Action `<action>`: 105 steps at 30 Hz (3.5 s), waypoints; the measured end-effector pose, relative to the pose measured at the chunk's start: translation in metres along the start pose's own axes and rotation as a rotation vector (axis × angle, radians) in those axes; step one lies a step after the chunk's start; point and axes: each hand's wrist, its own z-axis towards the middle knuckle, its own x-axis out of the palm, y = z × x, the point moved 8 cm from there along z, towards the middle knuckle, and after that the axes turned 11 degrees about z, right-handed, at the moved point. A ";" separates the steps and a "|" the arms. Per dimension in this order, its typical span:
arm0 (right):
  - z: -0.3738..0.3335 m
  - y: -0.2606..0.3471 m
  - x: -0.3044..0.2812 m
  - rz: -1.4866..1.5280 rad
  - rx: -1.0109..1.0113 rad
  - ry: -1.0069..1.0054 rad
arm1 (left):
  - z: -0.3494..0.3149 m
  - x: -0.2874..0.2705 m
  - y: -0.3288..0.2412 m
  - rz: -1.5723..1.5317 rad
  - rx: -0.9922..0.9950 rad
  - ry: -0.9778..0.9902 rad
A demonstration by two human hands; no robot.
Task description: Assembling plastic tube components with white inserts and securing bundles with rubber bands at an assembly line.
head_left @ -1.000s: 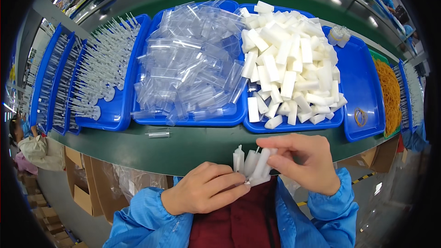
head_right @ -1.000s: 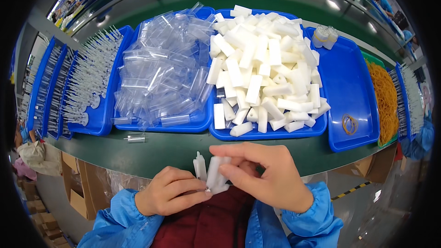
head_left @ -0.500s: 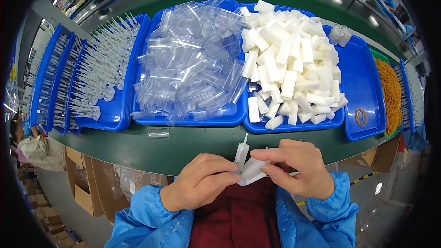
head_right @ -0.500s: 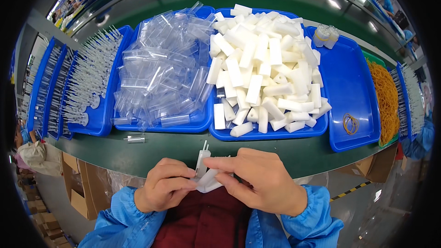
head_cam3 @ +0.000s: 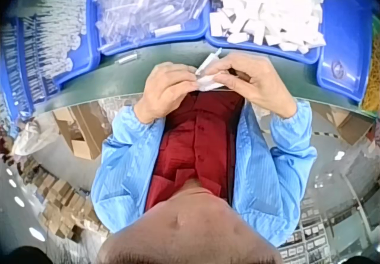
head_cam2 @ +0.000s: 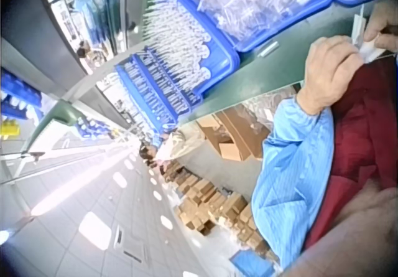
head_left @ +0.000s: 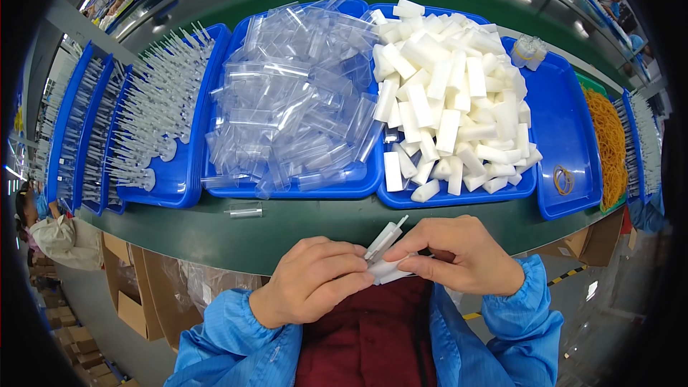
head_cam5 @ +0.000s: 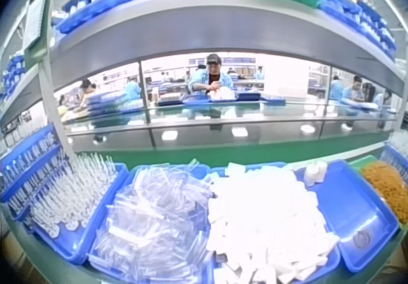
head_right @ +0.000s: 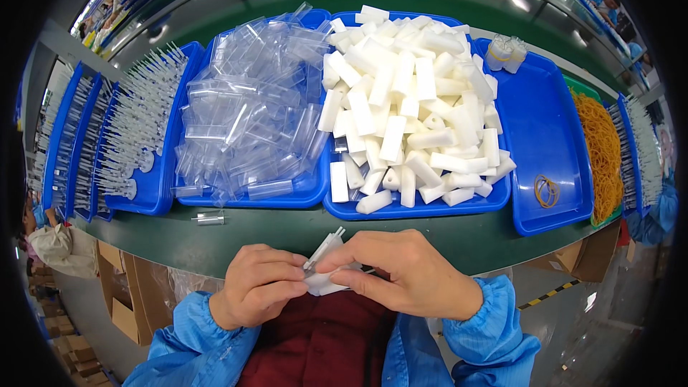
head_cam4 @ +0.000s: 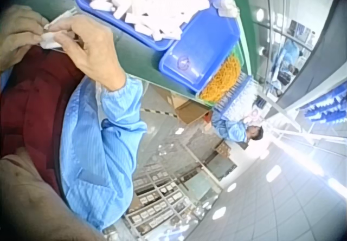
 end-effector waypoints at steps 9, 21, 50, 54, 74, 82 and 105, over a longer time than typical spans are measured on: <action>-0.006 0.010 -0.002 -0.065 -0.153 -0.122 | -0.004 0.006 0.010 -0.345 -0.268 0.030; 0.001 0.021 -0.029 -0.911 -0.299 -0.387 | 0.002 0.008 -0.014 0.129 -0.046 0.223; -0.005 0.002 0.014 -0.190 -0.137 -0.219 | -0.001 0.015 -0.011 0.070 -0.081 0.171; -0.006 0.000 0.010 -0.099 -0.066 -0.225 | -0.001 0.016 -0.011 0.084 -0.069 0.186; -0.008 0.024 0.001 -0.278 -0.252 -0.259 | 0.001 -0.006 -0.015 0.140 0.022 0.022; -0.014 0.042 0.005 -0.426 -0.463 -0.204 | 0.005 -0.011 -0.004 0.066 -0.002 -0.037; -0.029 0.012 0.000 -0.336 -0.392 -0.246 | -0.005 0.051 0.009 -1.310 -0.759 0.213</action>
